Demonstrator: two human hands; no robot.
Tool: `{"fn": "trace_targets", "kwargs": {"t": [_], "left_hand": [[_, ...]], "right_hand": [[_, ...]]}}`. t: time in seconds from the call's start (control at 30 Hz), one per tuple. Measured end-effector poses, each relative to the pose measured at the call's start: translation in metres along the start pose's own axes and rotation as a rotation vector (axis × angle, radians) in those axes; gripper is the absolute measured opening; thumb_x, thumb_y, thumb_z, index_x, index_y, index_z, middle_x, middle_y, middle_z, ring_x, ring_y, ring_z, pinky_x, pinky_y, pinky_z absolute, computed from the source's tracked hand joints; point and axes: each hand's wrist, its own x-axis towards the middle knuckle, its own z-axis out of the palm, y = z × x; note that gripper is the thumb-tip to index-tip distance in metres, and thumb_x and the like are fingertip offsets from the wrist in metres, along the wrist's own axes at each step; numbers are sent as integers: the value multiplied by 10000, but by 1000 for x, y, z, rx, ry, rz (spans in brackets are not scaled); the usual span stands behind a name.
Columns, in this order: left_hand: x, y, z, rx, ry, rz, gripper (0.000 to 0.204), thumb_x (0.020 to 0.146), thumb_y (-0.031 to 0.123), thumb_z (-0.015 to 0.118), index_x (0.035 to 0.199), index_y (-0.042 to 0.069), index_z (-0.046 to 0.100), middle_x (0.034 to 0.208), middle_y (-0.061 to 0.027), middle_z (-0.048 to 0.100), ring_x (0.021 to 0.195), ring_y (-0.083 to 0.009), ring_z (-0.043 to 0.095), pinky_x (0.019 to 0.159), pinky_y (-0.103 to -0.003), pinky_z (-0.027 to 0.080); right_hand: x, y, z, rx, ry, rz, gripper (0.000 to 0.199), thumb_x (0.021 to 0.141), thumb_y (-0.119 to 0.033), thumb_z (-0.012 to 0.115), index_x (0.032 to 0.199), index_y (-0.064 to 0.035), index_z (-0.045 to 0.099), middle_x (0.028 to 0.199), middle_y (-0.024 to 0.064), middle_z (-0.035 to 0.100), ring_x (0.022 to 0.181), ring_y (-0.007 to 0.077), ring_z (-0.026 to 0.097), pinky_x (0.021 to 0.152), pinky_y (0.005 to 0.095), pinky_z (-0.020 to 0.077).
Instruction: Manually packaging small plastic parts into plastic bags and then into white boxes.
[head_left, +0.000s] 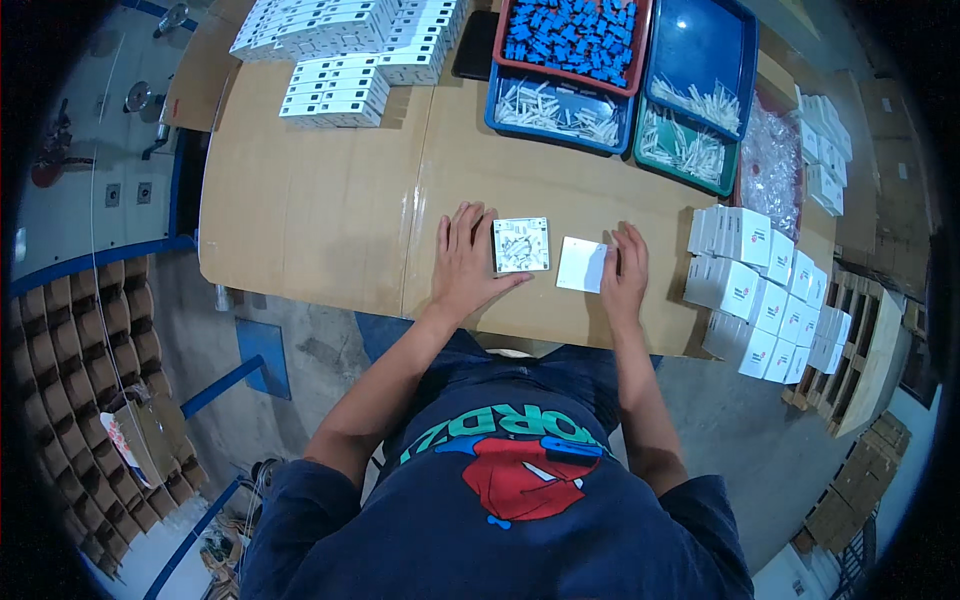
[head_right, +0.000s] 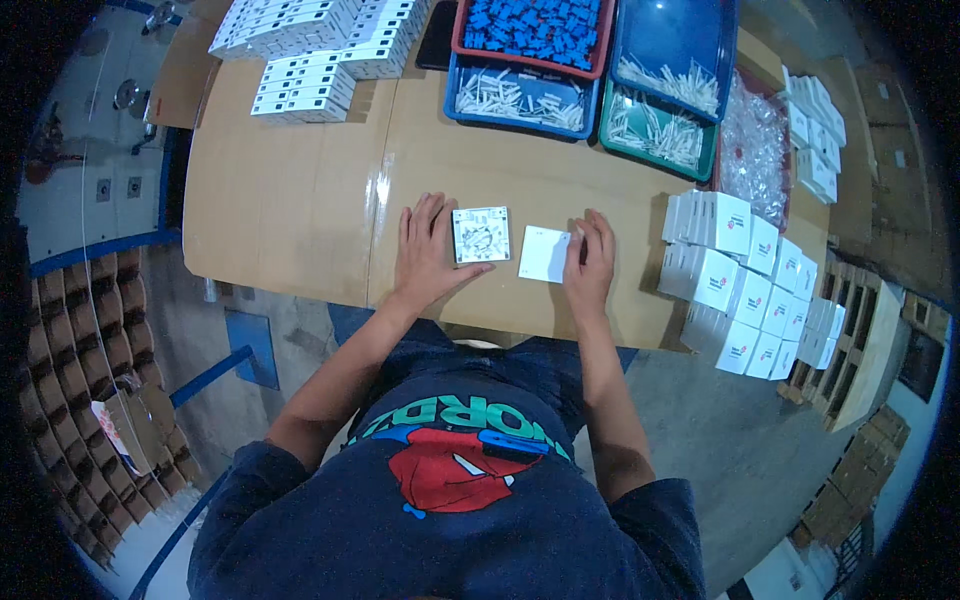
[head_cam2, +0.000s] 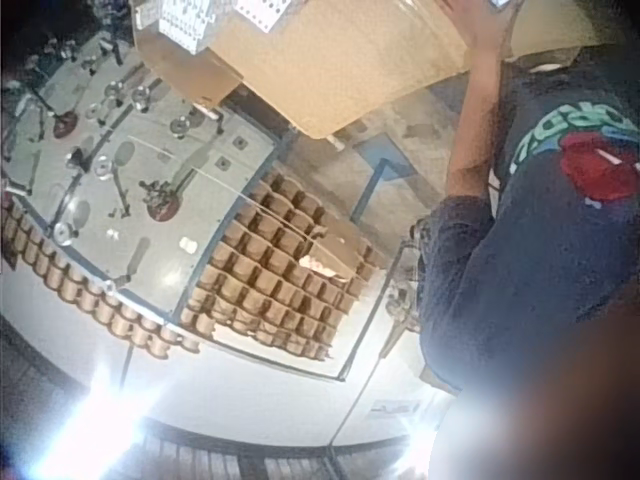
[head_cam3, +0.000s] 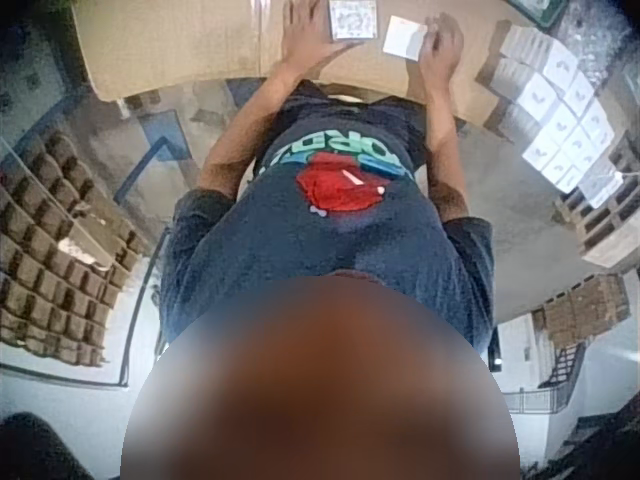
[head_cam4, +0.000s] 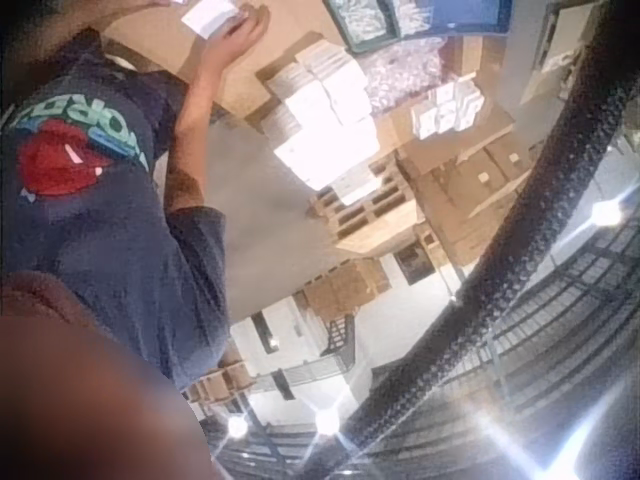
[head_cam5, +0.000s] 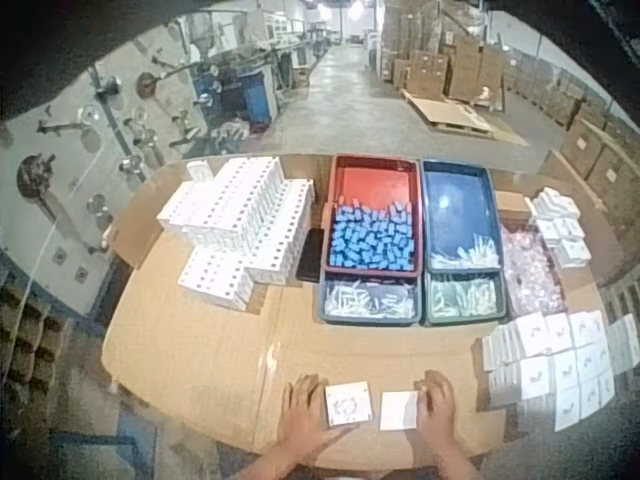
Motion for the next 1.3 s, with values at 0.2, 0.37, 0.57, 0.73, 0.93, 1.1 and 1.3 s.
{"fn": "trace_targets", "kwargs": {"t": [0.2,0.37,0.57,0.73,0.93,1.1,1.3], "left_hand": [[2,2,4,25,-10,-7,1068,734,704,737,1482,22,398,1484,-193,378,1474,-366,273,1218,-576,165],[1,1,4,110,-40,-23,1073,758,728,699,1513,35,378,1498,-197,370,1482,-363,260,1224,-564,156],[3,1,3,48,-41,-29,1109,768,732,687,1550,32,329,1578,-240,283,1521,-385,179,1226,-589,104],[6,4,4,113,-77,-70,1139,770,755,660,1570,31,296,1620,-265,205,1545,-404,102,1210,-637,56],[6,6,3,115,-78,-66,1142,766,756,657,1578,47,282,1633,-265,176,1547,-411,91,1207,-646,47],[5,4,2,90,-70,-68,1125,740,727,703,1544,35,328,1625,-273,197,1538,-426,124,1212,-634,56],[4,5,-1,101,-90,-77,1108,779,772,624,1554,43,318,1638,-262,174,1550,-402,87,1213,-644,43]], "right_hand": [[1,10,4,25,71,46,222,990,-89,576,1184,-6,644,1324,157,621,1291,339,545,1091,425,422],[2,12,5,-67,42,8,219,1024,-106,540,1190,-7,644,1332,146,621,1297,303,552,1086,398,440],[3,8,4,-73,49,13,200,1018,-103,547,1153,-2,654,1323,146,625,1281,309,560,1089,405,430],[2,8,4,-92,43,26,183,1011,-94,554,1134,-8,658,1315,150,625,1281,314,556,1086,406,430],[8,6,3,30,101,65,177,980,-82,584,1122,-9,659,1269,154,639,1228,337,577,1052,411,440],[25,-13,4,133,125,178,236,940,-44,599,1171,-15,641,1240,159,643,1202,334,594,1027,390,464],[94,-58,7,200,54,107,302,918,-65,605,1217,-21,616,1233,160,648,1192,348,605,1003,403,471]]}}
